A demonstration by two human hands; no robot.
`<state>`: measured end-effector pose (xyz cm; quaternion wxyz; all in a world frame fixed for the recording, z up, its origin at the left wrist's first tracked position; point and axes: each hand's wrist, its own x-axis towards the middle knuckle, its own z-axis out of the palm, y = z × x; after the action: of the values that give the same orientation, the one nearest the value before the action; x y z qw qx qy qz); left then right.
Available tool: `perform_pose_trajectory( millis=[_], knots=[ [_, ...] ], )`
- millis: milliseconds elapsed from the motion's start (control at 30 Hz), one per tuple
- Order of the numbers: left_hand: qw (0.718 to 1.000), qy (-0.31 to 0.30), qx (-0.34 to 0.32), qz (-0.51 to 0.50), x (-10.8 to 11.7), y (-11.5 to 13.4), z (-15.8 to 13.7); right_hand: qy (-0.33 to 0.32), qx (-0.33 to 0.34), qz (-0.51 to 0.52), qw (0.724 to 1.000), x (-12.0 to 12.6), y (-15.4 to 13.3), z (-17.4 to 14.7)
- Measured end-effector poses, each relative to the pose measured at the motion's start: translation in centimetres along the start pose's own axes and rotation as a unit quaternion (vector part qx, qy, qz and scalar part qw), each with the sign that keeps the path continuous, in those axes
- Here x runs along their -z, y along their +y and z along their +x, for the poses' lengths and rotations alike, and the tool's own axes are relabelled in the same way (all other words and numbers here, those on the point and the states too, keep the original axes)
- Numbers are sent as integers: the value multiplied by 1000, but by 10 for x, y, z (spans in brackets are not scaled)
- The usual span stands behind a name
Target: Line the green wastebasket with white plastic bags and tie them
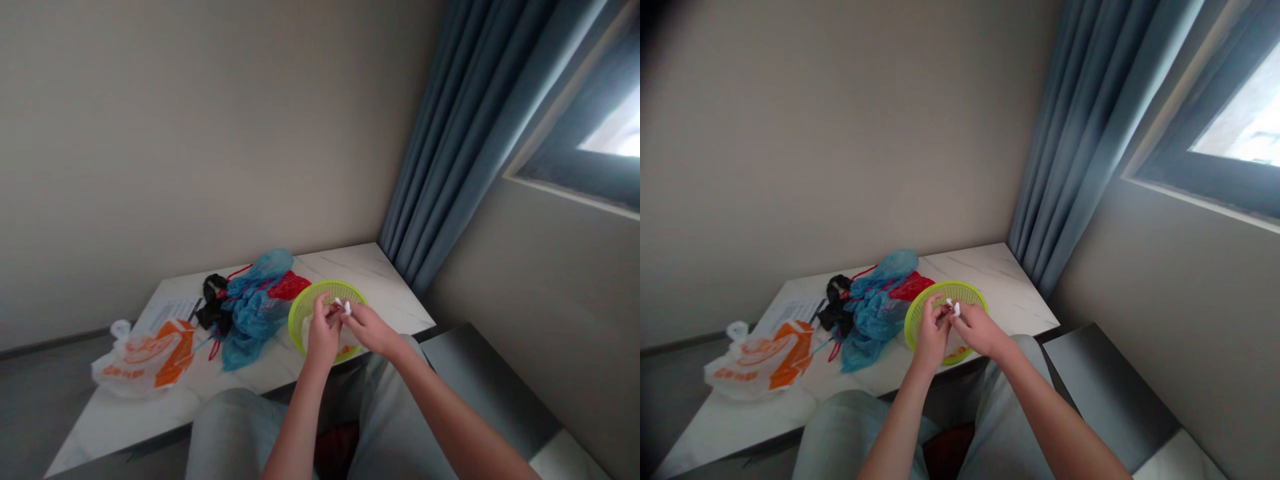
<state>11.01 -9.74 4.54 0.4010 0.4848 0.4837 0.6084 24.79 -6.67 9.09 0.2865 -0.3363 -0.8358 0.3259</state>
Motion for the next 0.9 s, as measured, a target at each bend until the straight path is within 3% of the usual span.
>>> perform_pose_trajectory(
  millis=[133,300,400,567,667,767,900],
  knots=[
    [998,-29,-2,59,5,4,3,0,-2,25,1000,-1,5,-1],
    [993,2,-15,115,6,4,4,51,-49,63,995,-11,14,-2],
    [996,26,-5,84,8,3,3,60,-54,94,992,-15,16,-2],
    [995,-33,25,88,15,1,2,26,-46,95,994,-18,13,-2],
    [996,3,39,83,19,-1,-1,41,-63,68,995,-21,13,-1],
    [994,29,8,107,21,-4,-8,71,-97,62,991,-27,16,3],
    [980,14,-46,195,22,-3,-14,78,-116,132,981,-33,22,11]
  ],
)
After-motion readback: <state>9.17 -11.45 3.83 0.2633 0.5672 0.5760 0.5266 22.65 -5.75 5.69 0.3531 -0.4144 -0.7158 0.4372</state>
